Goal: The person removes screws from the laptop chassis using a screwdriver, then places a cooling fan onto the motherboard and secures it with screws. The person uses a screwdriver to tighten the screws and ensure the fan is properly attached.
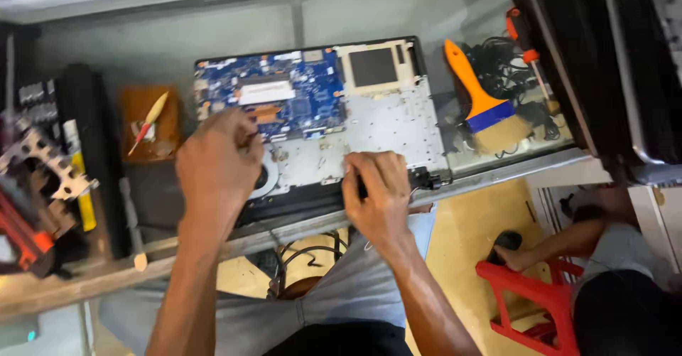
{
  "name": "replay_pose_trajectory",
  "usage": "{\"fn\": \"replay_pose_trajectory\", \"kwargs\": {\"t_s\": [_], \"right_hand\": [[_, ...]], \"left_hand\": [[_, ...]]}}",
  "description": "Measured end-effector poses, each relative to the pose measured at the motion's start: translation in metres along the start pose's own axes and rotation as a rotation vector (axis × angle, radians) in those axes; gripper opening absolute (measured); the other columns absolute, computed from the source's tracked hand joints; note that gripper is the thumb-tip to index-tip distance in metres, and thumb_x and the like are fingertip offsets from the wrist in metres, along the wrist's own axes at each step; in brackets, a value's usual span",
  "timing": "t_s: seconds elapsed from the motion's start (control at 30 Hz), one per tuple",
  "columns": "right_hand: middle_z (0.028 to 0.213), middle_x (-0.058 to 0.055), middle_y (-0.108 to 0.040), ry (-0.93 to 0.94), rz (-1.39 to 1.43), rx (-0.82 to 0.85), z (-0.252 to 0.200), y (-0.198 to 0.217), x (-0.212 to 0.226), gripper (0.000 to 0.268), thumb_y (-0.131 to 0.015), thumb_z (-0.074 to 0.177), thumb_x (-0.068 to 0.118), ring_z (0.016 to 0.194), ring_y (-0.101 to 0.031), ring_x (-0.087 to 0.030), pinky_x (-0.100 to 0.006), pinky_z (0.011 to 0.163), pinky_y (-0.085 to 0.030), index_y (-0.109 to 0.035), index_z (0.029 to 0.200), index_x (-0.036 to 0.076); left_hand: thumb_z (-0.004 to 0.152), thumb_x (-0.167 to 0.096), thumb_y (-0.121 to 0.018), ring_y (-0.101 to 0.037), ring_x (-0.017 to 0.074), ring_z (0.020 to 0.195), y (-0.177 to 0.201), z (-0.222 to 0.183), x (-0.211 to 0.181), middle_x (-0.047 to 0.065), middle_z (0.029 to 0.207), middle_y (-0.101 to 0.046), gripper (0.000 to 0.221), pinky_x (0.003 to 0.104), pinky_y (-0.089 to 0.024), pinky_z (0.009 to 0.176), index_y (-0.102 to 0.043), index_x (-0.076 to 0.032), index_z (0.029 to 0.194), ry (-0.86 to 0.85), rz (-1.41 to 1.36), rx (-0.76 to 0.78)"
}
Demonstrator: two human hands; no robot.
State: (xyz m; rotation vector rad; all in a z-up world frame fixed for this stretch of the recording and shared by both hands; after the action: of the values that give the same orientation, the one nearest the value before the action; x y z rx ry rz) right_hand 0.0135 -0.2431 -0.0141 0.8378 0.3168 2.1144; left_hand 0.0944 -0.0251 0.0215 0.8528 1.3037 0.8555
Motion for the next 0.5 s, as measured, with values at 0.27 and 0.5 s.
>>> {"fn": "replay_pose_trajectory", "kwargs": {"t_s": [0.27,0.5], "right_hand": [[0.082,-0.008,-0.067,-0.051,0.037,-0.043,0.013,0.01,0.01,0.014,-0.068,0.087,-0.005,0.074,-0.066,-0.028,-0.037,0.071,-0.053,-0.074,0.096,0.004],[0.082,-0.009,-0.066,-0.033,-0.028,-0.031,0.008,0.009,0.01,0.013,-0.069,0.087,-0.005,0.075,-0.065,-0.03,-0.04,0.073,-0.053,-0.073,0.096,0.004]], "left_hand": [[0.086,-0.011,-0.077,-0.069,0.031,0.071,-0.019,-0.01,-0.009,0.002,0.075,-0.057,0.017,0.048,-0.059,0.067,-0.06,-0.016,0.084,-0.033,0.05,-0.214],[0.086,-0.004,-0.076,-0.069,0.0346,0.069,-0.01,-0.012,-0.009,0.005,0.075,-0.057,0.019,0.049,-0.059,0.066,-0.059,-0.012,0.083,-0.184,0.015,-0.284]]}}
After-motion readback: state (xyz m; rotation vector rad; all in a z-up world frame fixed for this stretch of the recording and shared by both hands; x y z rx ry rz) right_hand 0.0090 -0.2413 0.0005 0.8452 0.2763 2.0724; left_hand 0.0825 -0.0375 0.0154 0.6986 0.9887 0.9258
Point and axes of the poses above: each hand's wrist, its own z-axis towards the middle knuckle, its own y-axis out of the back of the hand, x = y × z, the point moved 2 cm from there along z, towards the middle knuckle
